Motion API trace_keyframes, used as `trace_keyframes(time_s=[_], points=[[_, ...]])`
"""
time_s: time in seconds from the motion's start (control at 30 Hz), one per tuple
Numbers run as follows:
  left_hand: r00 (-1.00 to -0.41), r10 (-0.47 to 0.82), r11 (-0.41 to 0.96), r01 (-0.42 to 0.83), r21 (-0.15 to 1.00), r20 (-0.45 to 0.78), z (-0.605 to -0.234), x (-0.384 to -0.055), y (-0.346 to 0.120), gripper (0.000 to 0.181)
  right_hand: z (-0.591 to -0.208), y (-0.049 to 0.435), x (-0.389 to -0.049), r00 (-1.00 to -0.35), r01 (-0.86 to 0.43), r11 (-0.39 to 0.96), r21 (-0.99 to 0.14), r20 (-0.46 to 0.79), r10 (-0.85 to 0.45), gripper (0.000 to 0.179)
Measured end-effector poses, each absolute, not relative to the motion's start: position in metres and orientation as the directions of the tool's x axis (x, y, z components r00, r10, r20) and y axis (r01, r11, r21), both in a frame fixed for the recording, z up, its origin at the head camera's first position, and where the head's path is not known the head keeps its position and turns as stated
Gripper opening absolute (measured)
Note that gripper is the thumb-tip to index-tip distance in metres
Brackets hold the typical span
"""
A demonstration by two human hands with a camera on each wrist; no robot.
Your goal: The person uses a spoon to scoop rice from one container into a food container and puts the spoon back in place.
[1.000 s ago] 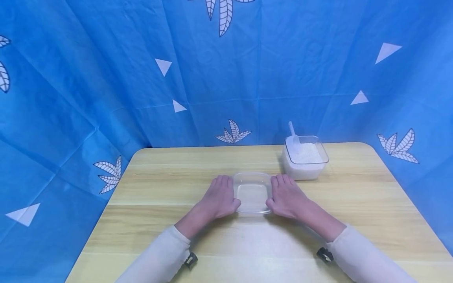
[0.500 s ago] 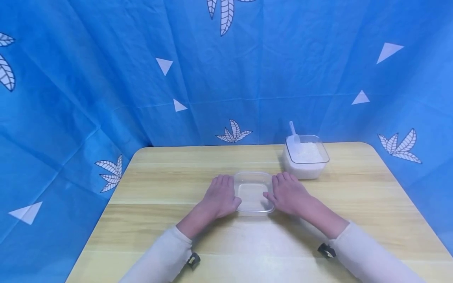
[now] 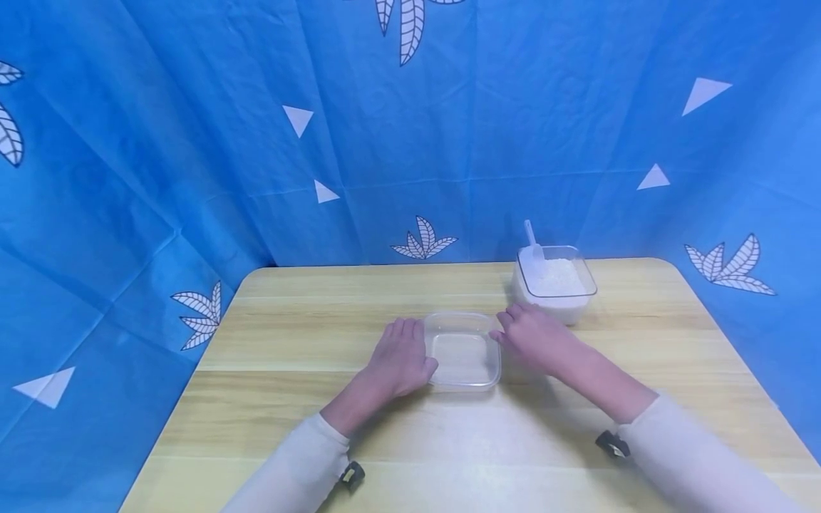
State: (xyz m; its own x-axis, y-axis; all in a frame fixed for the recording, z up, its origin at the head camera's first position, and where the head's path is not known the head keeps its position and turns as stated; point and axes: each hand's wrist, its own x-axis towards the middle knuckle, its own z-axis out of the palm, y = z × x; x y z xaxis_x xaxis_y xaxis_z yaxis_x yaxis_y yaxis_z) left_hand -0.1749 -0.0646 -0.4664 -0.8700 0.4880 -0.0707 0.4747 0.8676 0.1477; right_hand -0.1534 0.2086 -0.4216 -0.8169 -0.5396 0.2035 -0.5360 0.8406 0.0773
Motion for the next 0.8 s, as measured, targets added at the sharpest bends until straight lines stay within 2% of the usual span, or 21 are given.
trace_keyframes(time_s=[0.23, 0.43, 0.63, 0.8], points=[[-0.868, 0.49, 0.868, 0.478, 0.136, -0.075, -0.467, -0.175, -0.065, 0.07, -0.415, 0.218, -0.158, -0.765, -0.57, 0.818, 0.082, 0.311, -0.564, 0.025], [-0.865, 0.495, 0.865, 0.484, 0.129, -0.076, -0.468, -0.176, -0.064, 0.07, -0.412, 0.227, -0.164, -0.626, -0.641, 0.751, 0.158, 0.459, -0.631, 0.017], [-0.863, 0.499, 0.864, 0.489, 0.121, -0.081, -0.466, -0.174, -0.064, 0.069, -0.4, 0.235, -0.173, -0.507, -0.682, 0.692, 0.236, 0.528, -0.681, 0.022], [-0.864, 0.496, 0.866, 0.484, 0.126, -0.084, -0.464, -0.174, -0.064, 0.07, -0.391, 0.244, -0.179, -0.498, -0.672, 0.685, 0.28, 0.515, -0.698, 0.031]])
